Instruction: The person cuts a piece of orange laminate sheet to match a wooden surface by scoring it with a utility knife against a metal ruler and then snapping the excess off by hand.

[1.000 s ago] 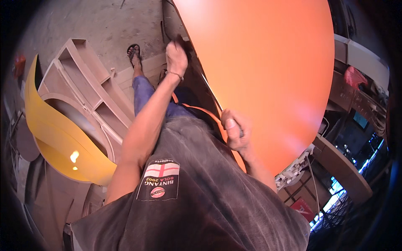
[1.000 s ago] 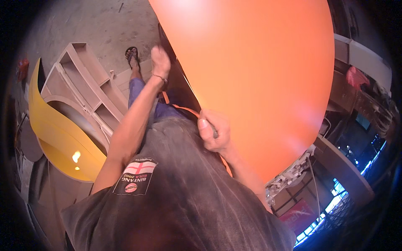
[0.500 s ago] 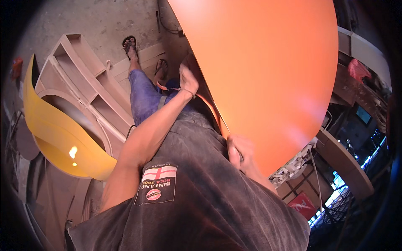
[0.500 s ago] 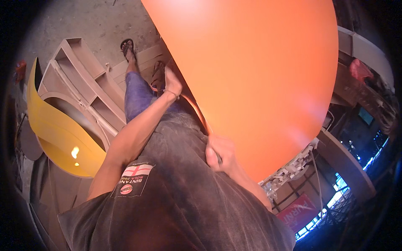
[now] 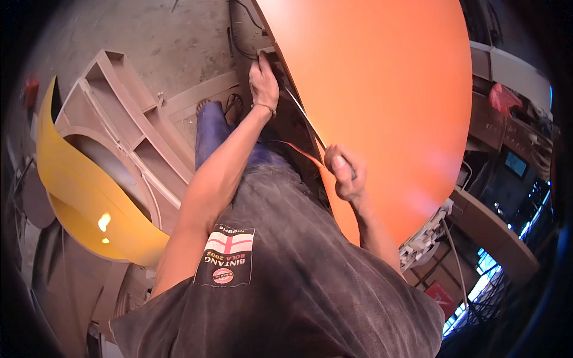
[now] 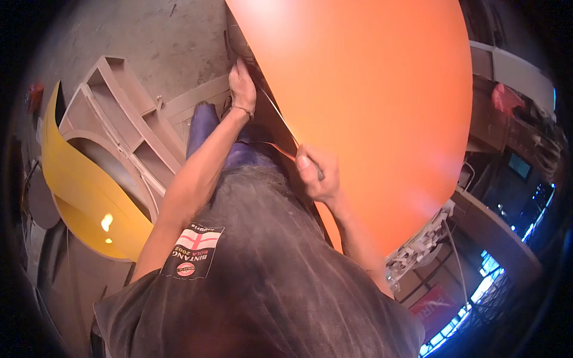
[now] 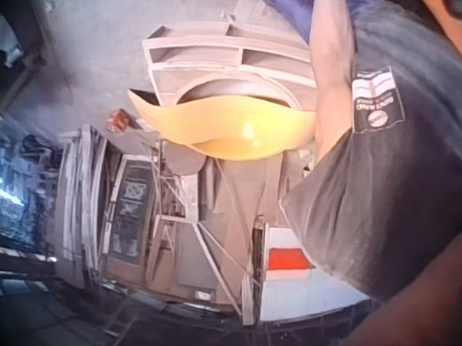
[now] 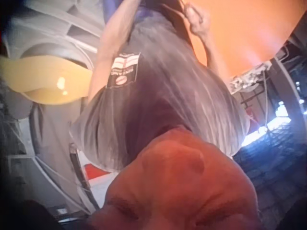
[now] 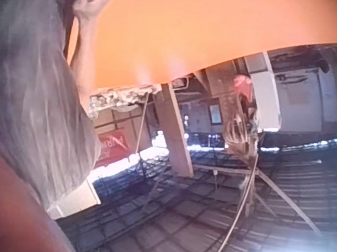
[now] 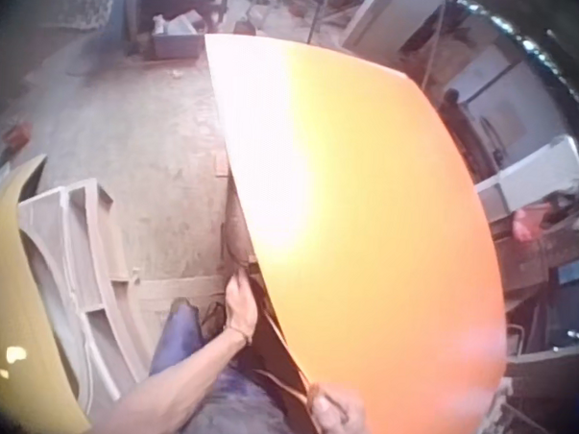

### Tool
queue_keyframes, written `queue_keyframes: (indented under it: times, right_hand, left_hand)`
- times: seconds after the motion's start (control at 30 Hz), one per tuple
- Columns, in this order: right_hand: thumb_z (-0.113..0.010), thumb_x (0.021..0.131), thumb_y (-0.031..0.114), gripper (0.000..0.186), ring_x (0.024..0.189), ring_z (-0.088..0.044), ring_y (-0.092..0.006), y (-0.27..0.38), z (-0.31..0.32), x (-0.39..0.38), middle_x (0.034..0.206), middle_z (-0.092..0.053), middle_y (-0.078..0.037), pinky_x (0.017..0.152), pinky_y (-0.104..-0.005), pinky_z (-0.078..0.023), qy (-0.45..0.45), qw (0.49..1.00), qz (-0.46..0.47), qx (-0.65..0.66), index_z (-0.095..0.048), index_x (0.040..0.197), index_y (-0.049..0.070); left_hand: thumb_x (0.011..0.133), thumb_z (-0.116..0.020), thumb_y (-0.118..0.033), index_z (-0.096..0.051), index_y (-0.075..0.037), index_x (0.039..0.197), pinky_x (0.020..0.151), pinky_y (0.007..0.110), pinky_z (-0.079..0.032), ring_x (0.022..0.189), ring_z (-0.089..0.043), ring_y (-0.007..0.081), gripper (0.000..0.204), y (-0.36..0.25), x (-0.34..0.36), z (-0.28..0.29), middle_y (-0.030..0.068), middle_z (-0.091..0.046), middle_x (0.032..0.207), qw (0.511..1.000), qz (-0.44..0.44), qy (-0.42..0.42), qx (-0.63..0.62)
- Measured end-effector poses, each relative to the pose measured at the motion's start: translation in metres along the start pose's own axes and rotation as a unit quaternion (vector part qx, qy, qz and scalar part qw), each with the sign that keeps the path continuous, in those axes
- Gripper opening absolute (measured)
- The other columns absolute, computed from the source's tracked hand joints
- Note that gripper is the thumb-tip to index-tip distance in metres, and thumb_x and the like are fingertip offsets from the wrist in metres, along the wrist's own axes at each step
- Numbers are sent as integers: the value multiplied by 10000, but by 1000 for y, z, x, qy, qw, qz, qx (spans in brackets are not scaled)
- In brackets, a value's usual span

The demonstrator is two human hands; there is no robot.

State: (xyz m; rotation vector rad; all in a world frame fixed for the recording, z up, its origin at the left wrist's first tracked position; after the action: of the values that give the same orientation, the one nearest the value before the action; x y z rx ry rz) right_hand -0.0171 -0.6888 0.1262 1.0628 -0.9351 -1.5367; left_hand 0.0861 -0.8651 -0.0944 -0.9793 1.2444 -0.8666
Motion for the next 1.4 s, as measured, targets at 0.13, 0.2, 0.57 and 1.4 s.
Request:
queue_keyframes:
  times: [0.13,0.2,0.57,1.4]
  right_hand:
    - [-451,988,191,362,533,-419,-172,6,6,-15,606,-452,-63,518,-319,-342,5,999,22,32,-465,679,4]
    - [-449,995,204,384,526,-418,-178,5,12,-42,600,-442,-65,510,-327,-337,7,1000,12,-9,-452,665,6]
    - [-460,995,181,384,511,-411,-191,9,19,-116,591,-434,-76,500,-341,-331,-19,999,-33,-39,-445,654,6]
    - [-454,1008,173,363,515,-379,-153,-23,33,-140,593,-422,-56,500,-314,-314,22,998,50,6,-437,681,14]
  left_hand:
    - [1079,-423,-433,-650,72,1097,829,500,-489,1035,-640,488,554,-10,-21,0,325,-671,1039,999,19,26,37]
    - [1092,-400,-394,-649,35,1183,854,490,-502,1107,-627,474,504,7,-52,-4,320,-662,1119,991,65,75,87]
    - [1108,-371,-325,-629,47,1169,820,453,-514,1024,-672,436,457,34,-142,-20,282,-688,1077,990,47,120,-58]
    - [1074,-415,-300,-581,75,1093,813,556,-487,1013,-608,536,411,51,-144,-13,350,-648,1033,999,-33,-27,23]
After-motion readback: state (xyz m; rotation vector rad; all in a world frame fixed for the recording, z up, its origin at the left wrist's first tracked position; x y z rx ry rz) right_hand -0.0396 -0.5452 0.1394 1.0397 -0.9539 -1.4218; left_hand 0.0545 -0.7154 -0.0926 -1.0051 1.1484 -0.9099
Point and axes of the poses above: each hand's wrist, its own x-axis towards the middle knuckle, its own z-axis out of the back of the hand, y = z × x, the point moved 5 cm from there along x, towards the middle knuckle
